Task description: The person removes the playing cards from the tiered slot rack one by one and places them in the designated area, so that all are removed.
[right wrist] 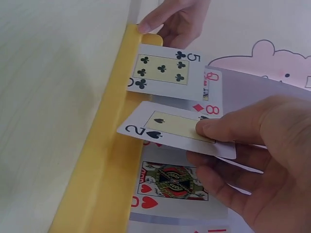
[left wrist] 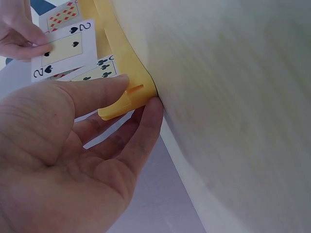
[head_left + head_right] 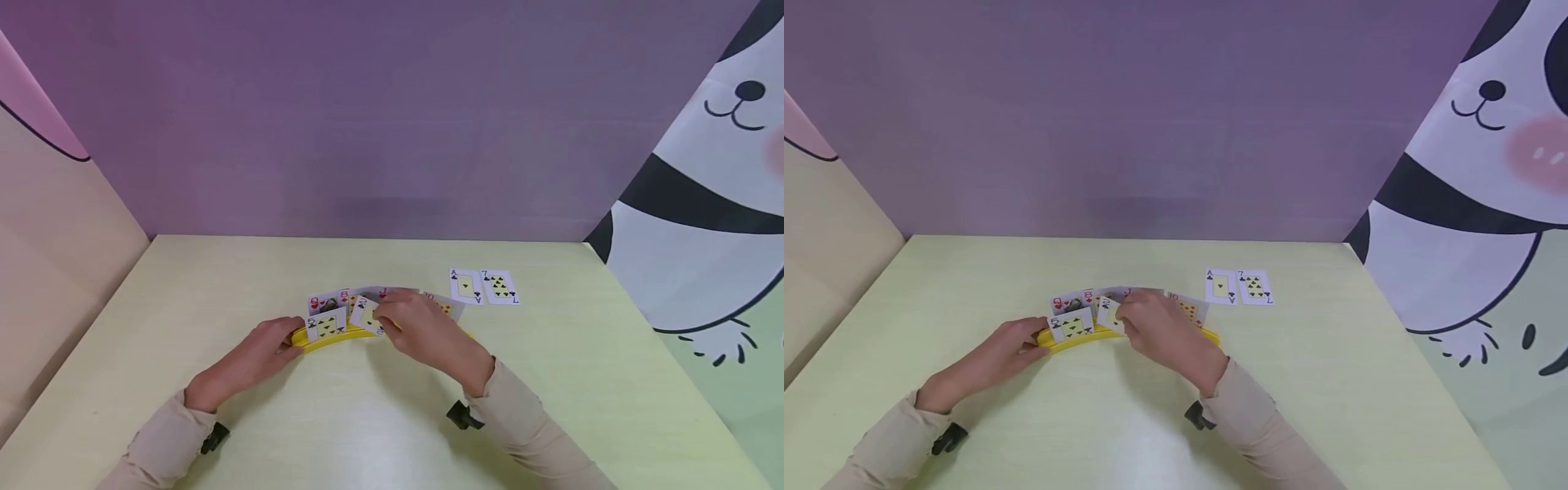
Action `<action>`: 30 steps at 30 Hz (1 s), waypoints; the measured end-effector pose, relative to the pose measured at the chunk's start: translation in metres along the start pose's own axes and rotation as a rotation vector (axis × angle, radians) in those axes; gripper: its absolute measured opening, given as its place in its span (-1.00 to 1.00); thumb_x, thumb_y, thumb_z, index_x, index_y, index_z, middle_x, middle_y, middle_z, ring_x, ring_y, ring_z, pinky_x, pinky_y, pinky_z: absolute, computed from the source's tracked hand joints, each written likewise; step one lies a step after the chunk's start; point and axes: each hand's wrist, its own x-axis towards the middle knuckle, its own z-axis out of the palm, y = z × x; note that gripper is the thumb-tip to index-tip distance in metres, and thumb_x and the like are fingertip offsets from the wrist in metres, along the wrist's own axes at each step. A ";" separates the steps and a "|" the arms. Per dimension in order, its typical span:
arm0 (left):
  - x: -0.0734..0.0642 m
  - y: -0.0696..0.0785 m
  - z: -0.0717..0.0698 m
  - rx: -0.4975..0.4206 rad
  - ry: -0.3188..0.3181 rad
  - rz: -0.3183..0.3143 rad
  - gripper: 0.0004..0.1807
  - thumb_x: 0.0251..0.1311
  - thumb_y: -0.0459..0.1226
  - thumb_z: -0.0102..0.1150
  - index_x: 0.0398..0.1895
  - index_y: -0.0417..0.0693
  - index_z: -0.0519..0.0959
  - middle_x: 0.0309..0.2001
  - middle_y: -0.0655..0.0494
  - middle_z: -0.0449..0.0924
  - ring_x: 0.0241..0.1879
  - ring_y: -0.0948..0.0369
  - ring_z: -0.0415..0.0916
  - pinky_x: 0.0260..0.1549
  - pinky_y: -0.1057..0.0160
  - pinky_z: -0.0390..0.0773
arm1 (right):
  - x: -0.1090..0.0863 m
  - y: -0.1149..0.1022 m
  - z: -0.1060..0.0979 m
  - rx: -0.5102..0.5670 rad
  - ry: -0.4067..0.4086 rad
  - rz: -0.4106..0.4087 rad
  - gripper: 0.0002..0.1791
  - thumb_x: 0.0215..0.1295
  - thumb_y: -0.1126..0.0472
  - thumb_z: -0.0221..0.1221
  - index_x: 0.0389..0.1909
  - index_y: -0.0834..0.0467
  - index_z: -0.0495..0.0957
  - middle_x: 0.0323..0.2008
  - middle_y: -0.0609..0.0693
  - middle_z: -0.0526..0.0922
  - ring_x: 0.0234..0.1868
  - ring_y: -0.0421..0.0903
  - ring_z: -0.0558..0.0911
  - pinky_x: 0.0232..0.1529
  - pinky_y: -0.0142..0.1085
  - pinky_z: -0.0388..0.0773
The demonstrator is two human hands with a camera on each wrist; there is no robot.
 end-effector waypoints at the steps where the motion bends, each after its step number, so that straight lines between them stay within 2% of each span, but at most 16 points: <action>1: 0.000 0.000 0.000 0.000 -0.002 -0.003 -0.70 0.22 -0.48 0.28 0.01 -0.31 0.51 -0.01 -0.15 0.60 -0.18 0.13 0.62 -0.24 0.25 0.70 | 0.000 0.000 -0.002 0.016 -0.001 0.001 -0.89 0.25 0.41 0.28 -0.29 0.16 0.70 -0.27 -0.03 0.71 -0.23 -0.15 0.57 -0.22 -0.32 0.59; 4: -0.001 -0.001 0.000 0.005 -0.002 -0.008 -0.68 0.21 -0.48 0.29 0.02 -0.31 0.51 -0.01 -0.15 0.60 -0.18 0.13 0.62 -0.24 0.25 0.70 | -0.001 0.000 -0.008 0.044 0.024 0.001 -0.88 0.23 0.41 0.29 -0.25 0.17 0.71 -0.23 -0.04 0.72 -0.18 -0.13 0.60 -0.21 -0.33 0.61; 10: -0.003 -0.003 0.000 0.011 0.001 -0.020 -0.66 0.21 -0.47 0.30 0.05 -0.31 0.51 0.01 -0.16 0.59 -0.16 0.12 0.62 -0.22 0.24 0.70 | -0.004 0.002 -0.018 0.082 0.134 0.008 -0.82 0.22 0.46 0.26 -0.23 0.18 0.72 -0.20 -0.04 0.72 -0.09 -0.10 0.64 -0.12 -0.30 0.65; 15: -0.004 -0.003 -0.001 0.015 0.004 -0.015 -0.64 0.20 -0.48 0.30 0.06 -0.32 0.50 0.01 -0.17 0.59 -0.16 0.12 0.63 -0.22 0.24 0.70 | -0.005 0.005 -0.025 0.128 0.157 0.034 -0.82 0.25 0.47 0.23 -0.21 0.19 0.72 -0.18 -0.03 0.72 -0.08 -0.10 0.63 -0.09 -0.29 0.65; 21: -0.004 -0.003 -0.002 0.017 0.004 -0.011 -0.66 0.19 -0.48 0.31 0.03 -0.30 0.50 -0.01 -0.15 0.60 -0.18 0.13 0.63 -0.22 0.24 0.70 | -0.008 0.010 -0.037 0.210 0.218 0.047 -0.80 0.28 0.48 0.20 -0.21 0.20 0.72 -0.17 -0.02 0.70 -0.15 -0.12 0.61 -0.25 -0.35 0.64; 30: -0.007 -0.004 -0.003 0.018 0.005 -0.014 -0.64 0.18 -0.48 0.32 0.04 -0.31 0.51 0.00 -0.16 0.59 -0.18 0.12 0.63 -0.23 0.23 0.70 | -0.011 0.023 -0.054 0.214 0.374 0.078 -0.82 0.26 0.49 0.22 -0.24 0.21 0.73 -0.23 0.00 0.71 -0.33 -0.16 0.62 -0.29 -0.30 0.65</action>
